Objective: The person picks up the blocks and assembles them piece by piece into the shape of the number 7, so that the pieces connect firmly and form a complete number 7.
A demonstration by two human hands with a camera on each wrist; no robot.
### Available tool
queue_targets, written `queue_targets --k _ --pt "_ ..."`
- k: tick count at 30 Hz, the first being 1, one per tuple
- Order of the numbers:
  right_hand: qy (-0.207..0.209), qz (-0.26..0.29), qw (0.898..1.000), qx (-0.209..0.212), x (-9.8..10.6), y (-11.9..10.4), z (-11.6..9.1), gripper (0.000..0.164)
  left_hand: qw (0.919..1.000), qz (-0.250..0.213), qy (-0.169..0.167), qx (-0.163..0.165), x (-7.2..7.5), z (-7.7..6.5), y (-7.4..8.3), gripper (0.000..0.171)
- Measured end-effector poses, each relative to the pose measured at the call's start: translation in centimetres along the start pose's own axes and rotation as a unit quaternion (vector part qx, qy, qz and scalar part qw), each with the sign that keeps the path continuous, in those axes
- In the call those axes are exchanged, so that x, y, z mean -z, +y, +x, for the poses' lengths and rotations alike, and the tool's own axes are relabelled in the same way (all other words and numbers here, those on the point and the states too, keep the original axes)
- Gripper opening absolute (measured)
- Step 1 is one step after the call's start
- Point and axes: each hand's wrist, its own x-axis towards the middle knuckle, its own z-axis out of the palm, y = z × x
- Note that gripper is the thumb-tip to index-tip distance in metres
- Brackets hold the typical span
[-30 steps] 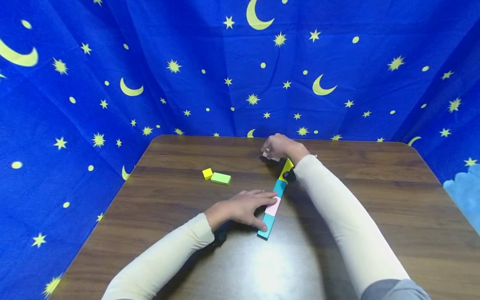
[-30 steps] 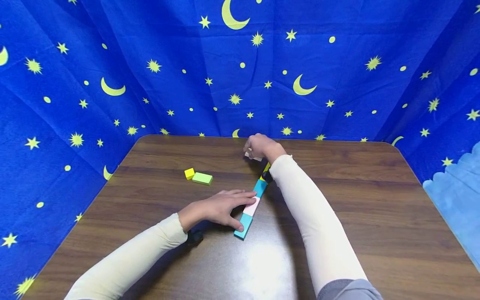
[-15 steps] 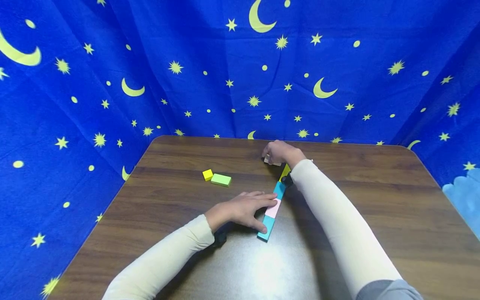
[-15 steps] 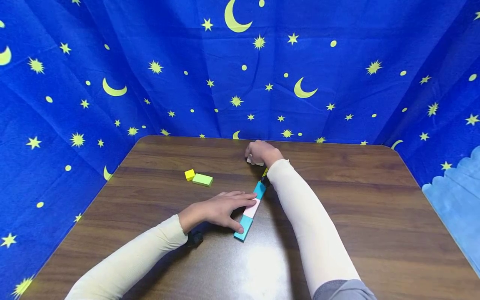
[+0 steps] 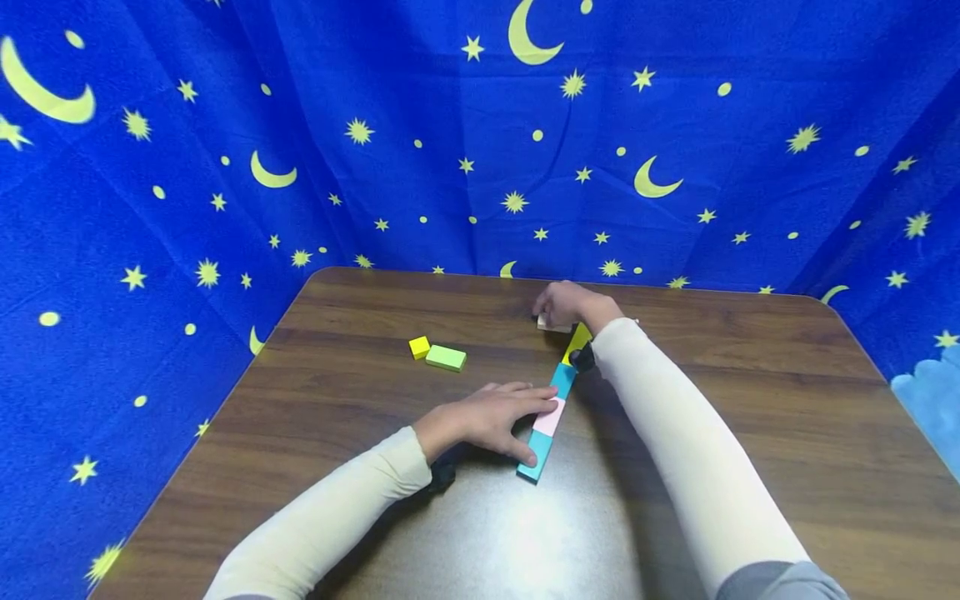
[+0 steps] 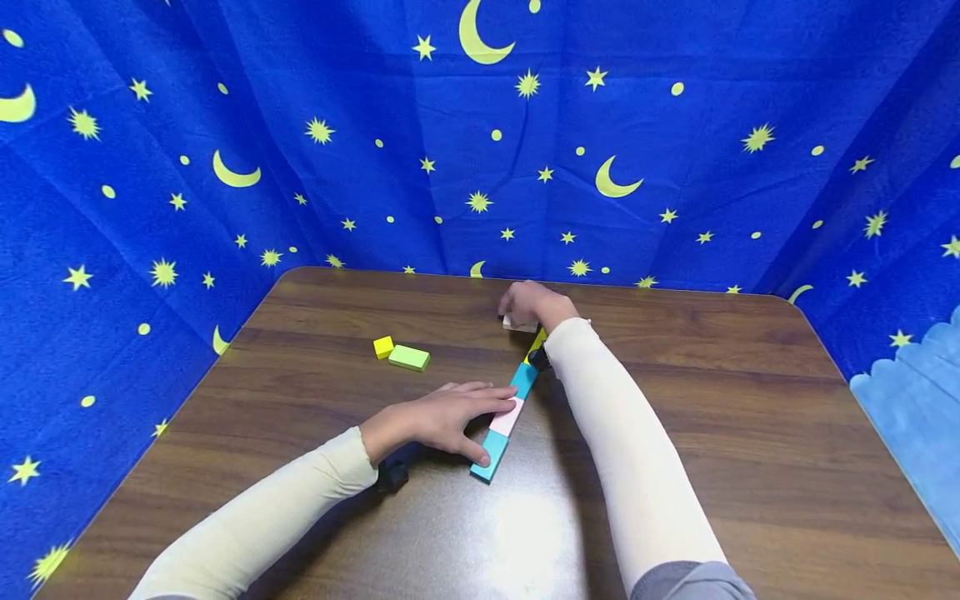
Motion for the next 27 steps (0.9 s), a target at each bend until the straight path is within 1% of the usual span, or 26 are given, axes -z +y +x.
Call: queue_targets --k 4,7,14,20,27 --pt "0.0 0.005 1.0 -0.001 0.0 0.4 -0.2 0.039 1.0 -0.001 0.0 0.002 0.0 0.0 0.1 0.083" --pt "-0.001 0.018 1.0 -0.012 0.0 0.6 -0.3 0.039 1.0 -0.003 0.0 0.005 0.0 -0.1 0.1 0.083" --pt "0.012 0.027 0.999 -0.017 -0.1 1.1 -0.4 0.037 1.0 0.001 0.0 0.008 -0.1 0.0 0.2 0.083" --pt "0.012 0.052 0.998 -0.029 -0.2 1.3 -0.4 0.037 1.0 0.0 0.0 0.007 -0.1 0.0 0.1 0.083" --pt "0.017 0.052 0.998 -0.027 -0.3 1.3 -0.3 0.036 1.0 -0.002 -0.004 0.007 0.0 0.1 -0.1 0.083"
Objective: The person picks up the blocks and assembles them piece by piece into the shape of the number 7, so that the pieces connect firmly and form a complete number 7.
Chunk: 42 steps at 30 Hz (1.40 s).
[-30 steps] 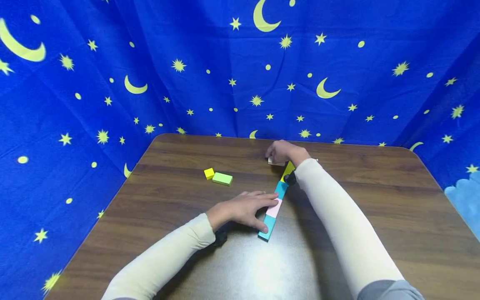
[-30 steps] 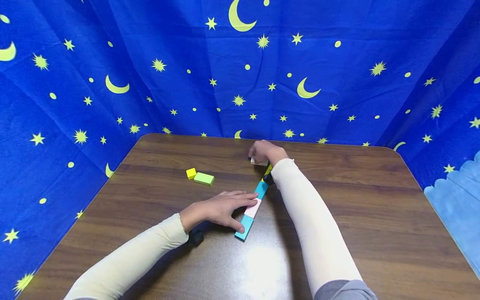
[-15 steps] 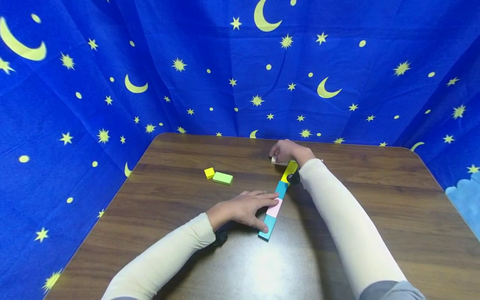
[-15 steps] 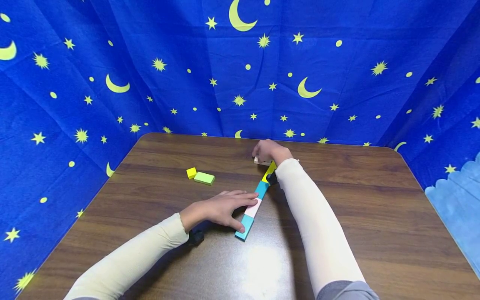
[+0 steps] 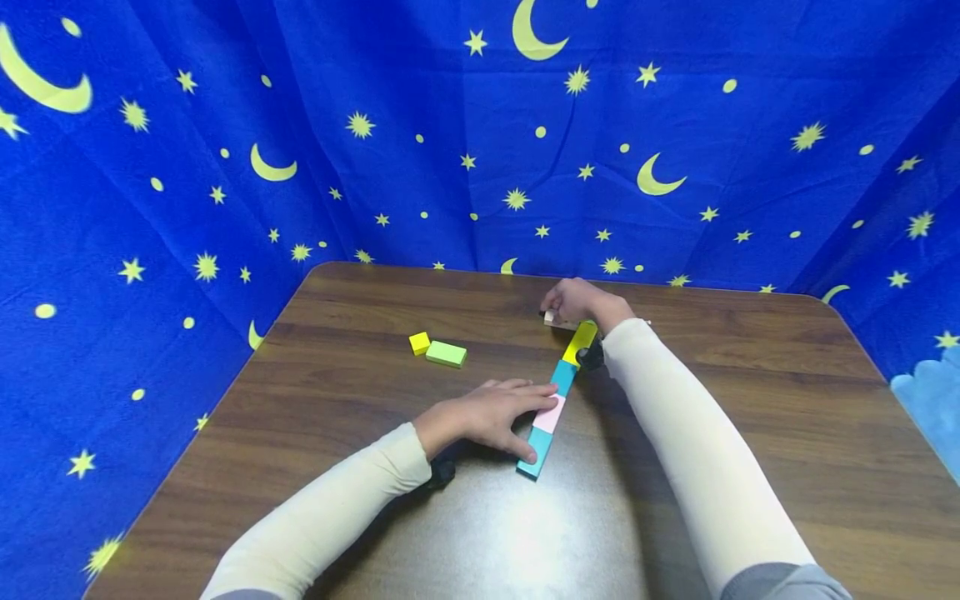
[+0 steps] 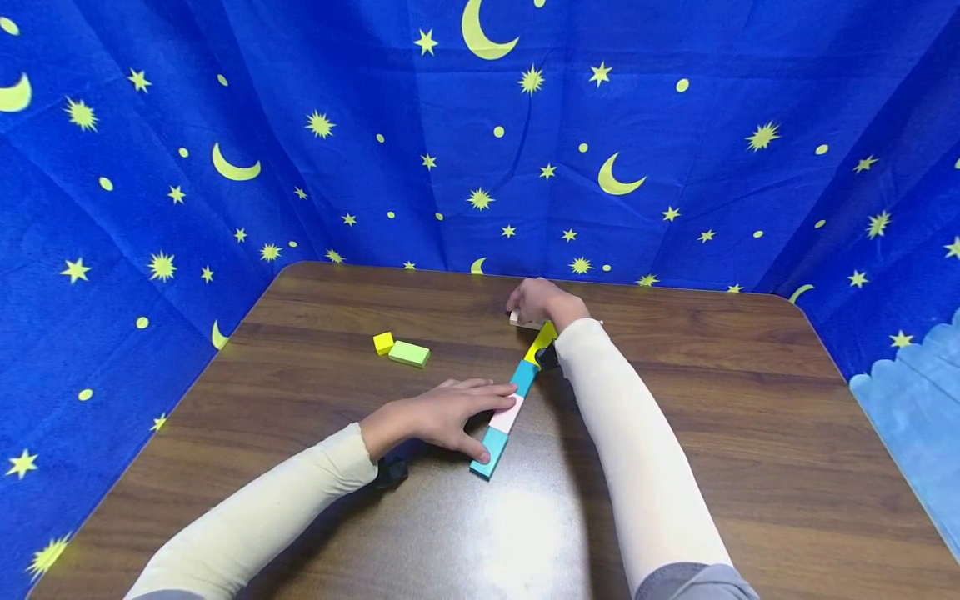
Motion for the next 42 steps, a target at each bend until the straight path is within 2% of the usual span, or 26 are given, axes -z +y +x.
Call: queue_targets --k 13,27,31,35,39,42 --pt "0.015 -0.003 1.0 0.012 0.2 0.8 -0.5 0.036 1.0 0.001 -0.004 -0.004 0.3 0.4 0.3 0.084" --pt "0.021 0.0 1.0 0.003 0.3 1.2 -0.9 0.037 0.9999 0.004 -0.008 -0.009 0.3 0.5 0.5 0.084" --pt "0.037 0.009 0.999 0.016 0.3 1.4 -1.0 0.035 0.9999 0.003 -0.008 -0.01 0.3 0.6 0.5 0.084" --pt "0.063 0.05 0.996 0.026 0.7 1.8 -1.7 0.035 0.9999 0.007 -0.007 -0.007 0.3 0.6 0.5 0.084" --pt "0.111 0.078 0.989 0.053 1.2 2.4 -3.0 0.034 1.0 0.006 -0.006 -0.003 0.2 0.4 0.3 0.084" --pt "0.156 0.076 0.981 0.086 1.3 2.8 -4.4 0.032 1.0 0.006 -0.003 -0.003 0.2 0.1 0.2 0.084"
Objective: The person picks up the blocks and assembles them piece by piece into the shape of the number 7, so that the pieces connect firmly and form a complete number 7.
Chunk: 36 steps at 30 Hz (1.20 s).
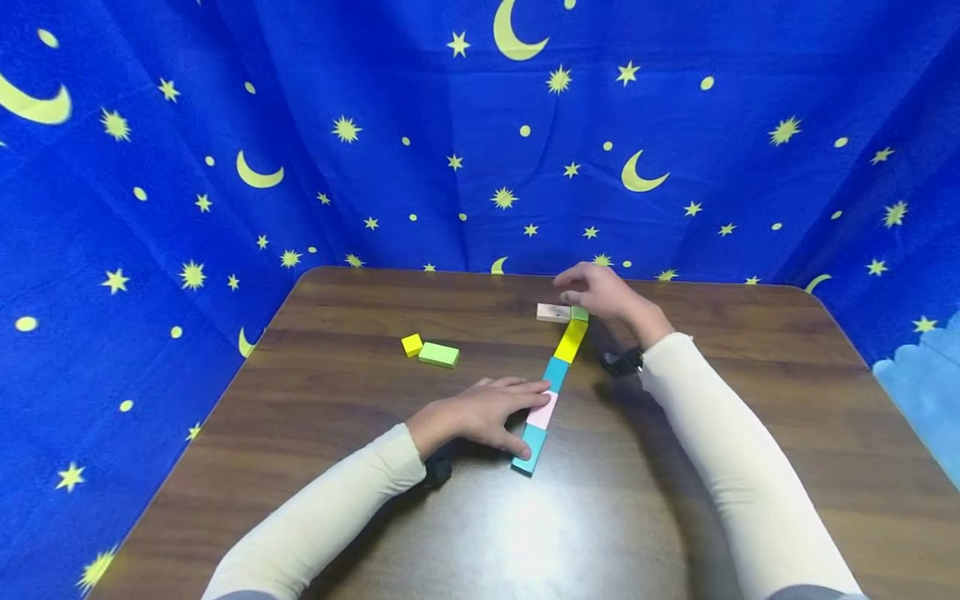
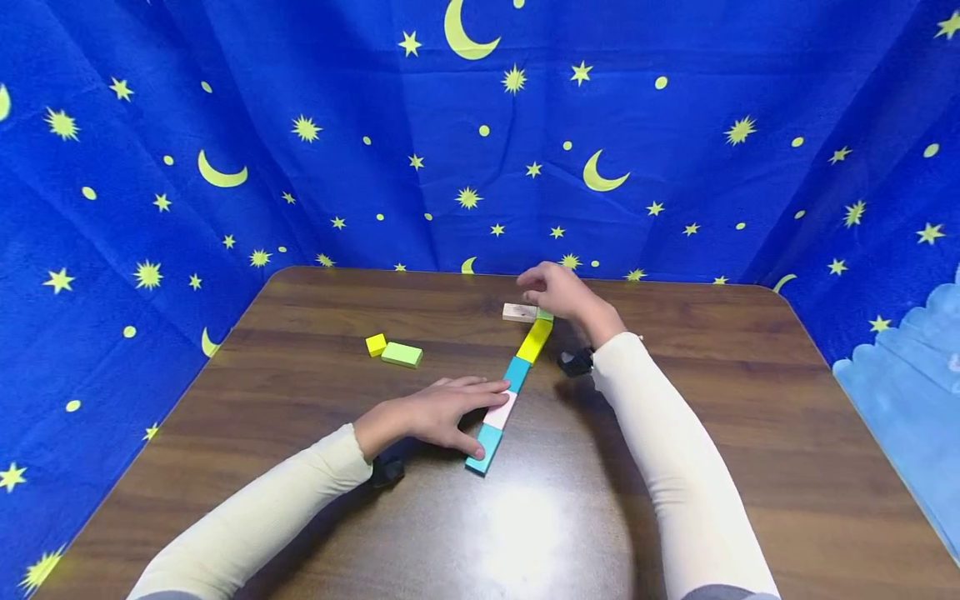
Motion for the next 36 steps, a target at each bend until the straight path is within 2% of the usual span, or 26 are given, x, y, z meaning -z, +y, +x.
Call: queue_targets --k 4,8,13,17,27,36 --pt "0.032 -0.005 0.999 0.025 0.8 0.0 -2.6 0.03 1.0 0.001 0.005 -0.001 0.0 0.0 0.0 0.08" --pt "0.025 0.0 0.999 0.029 1.0 0.4 -4.9 0.031 1.0 -0.005 0.005 0.0 0.0 0.2 0.0 0.075" --pt "0.015 -0.004 1.0 0.025 0.6 1.4 -6.3 0.033 0.9999 -0.011 0.003 0.005 0.1 0.1 0.1 0.072" --pt "0.004 -0.013 1.0 0.016 0.1 1.8 -6.9 0.034 0.9999 -0.009 0.007 0.004 0.1 0.1 0.1 0.071" --pt "-0.026 -0.068 0.997 0.037 -1.9 2.0 -7.1 0.034 0.9999 -0.009 0.009 -0.004 -0.1 0.3 0.1 0.071" --pt "-0.053 -0.096 0.994 0.029 -2.6 2.0 -7.2 0.035 0.9999 -0.004 0.01 -0.006 0.0 0.2 0.1 0.07"
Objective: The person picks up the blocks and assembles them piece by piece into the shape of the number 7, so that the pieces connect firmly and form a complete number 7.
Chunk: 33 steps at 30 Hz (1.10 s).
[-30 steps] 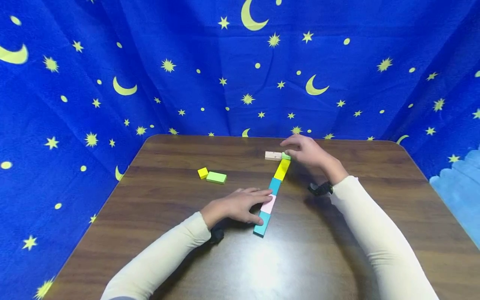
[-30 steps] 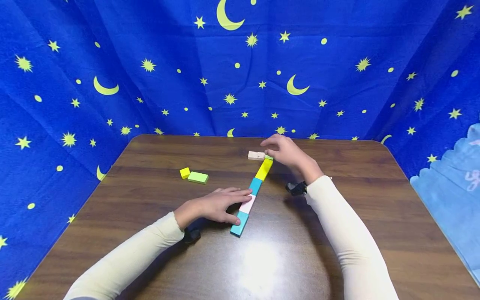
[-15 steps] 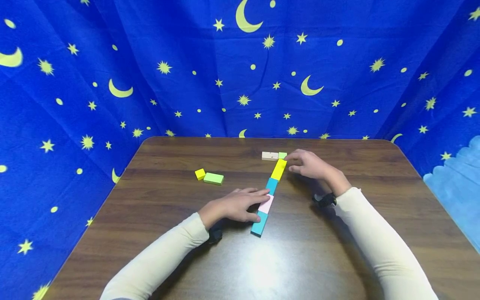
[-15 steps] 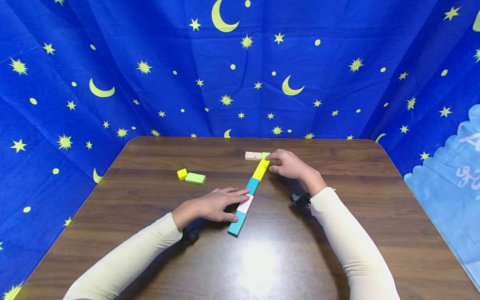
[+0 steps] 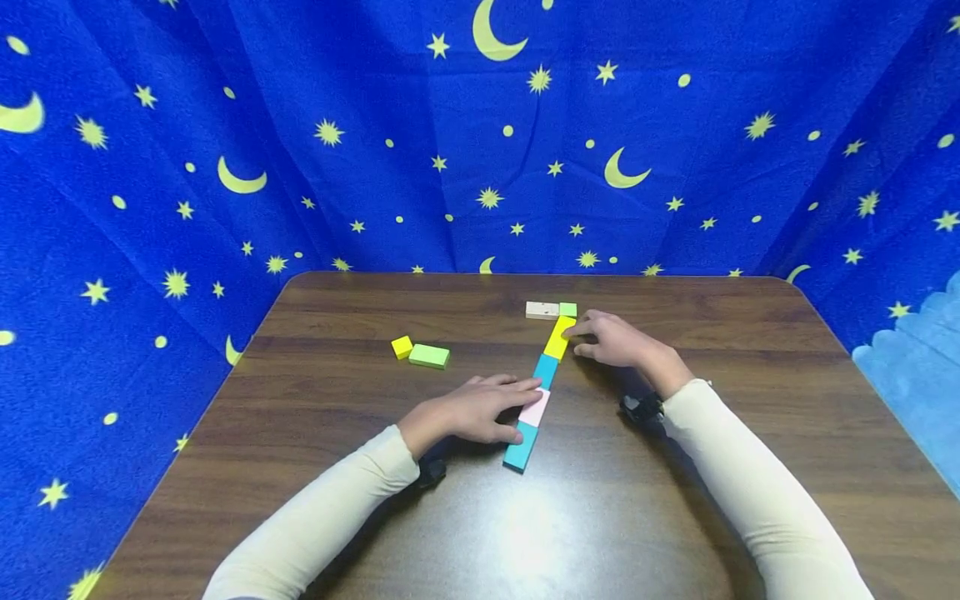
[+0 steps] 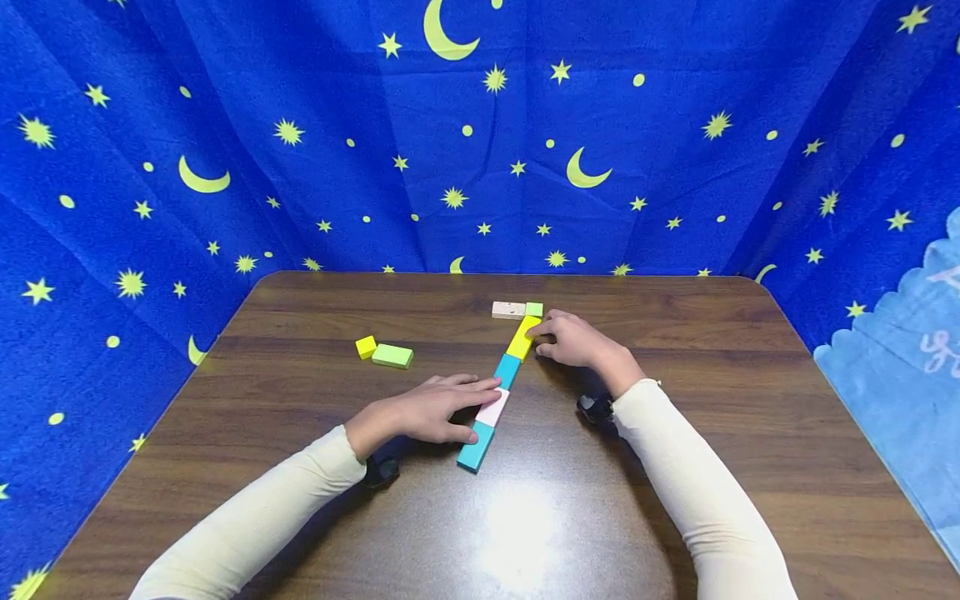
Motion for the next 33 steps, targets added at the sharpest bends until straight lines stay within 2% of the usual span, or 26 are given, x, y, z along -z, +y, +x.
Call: queue_targets --k 8,17,23,25,29,33 --pt "-0.009 0.014 1.0 -0.01 -0.2 0.3 -0.3 0.037 1.0 -0.006 0.0 -0.002 0.1 -0.1 0.1 0.069" --pt "0.001 0.035 0.999 -0.026 -0.1 0.5 -0.3 0.036 1.0 0.0 -0.002 -0.005 0.1 0.0 0.2 0.069" --pt "0.0 0.031 0.999 -0.032 -0.3 0.6 -0.5 0.037 1.0 0.0 -0.004 -0.008 0.0 0.1 0.0 0.069" --pt "0.016 0.024 0.999 -0.019 -0.5 0.4 -0.5 0.035 1.0 -0.002 -0.003 -0.008 0.0 0.1 0.0 0.069" --pt "0.043 -0.007 0.998 0.043 -0.7 -0.5 -0.4 0.027 1.0 -0.005 -0.005 -0.007 0.0 0.0 0.0 0.069" --pt "0.037 -0.037 0.994 0.096 -0.7 -1.7 -0.4 0.022 0.9999 -0.009 -0.006 -0.002 0.1 0.0 0.1 0.069"
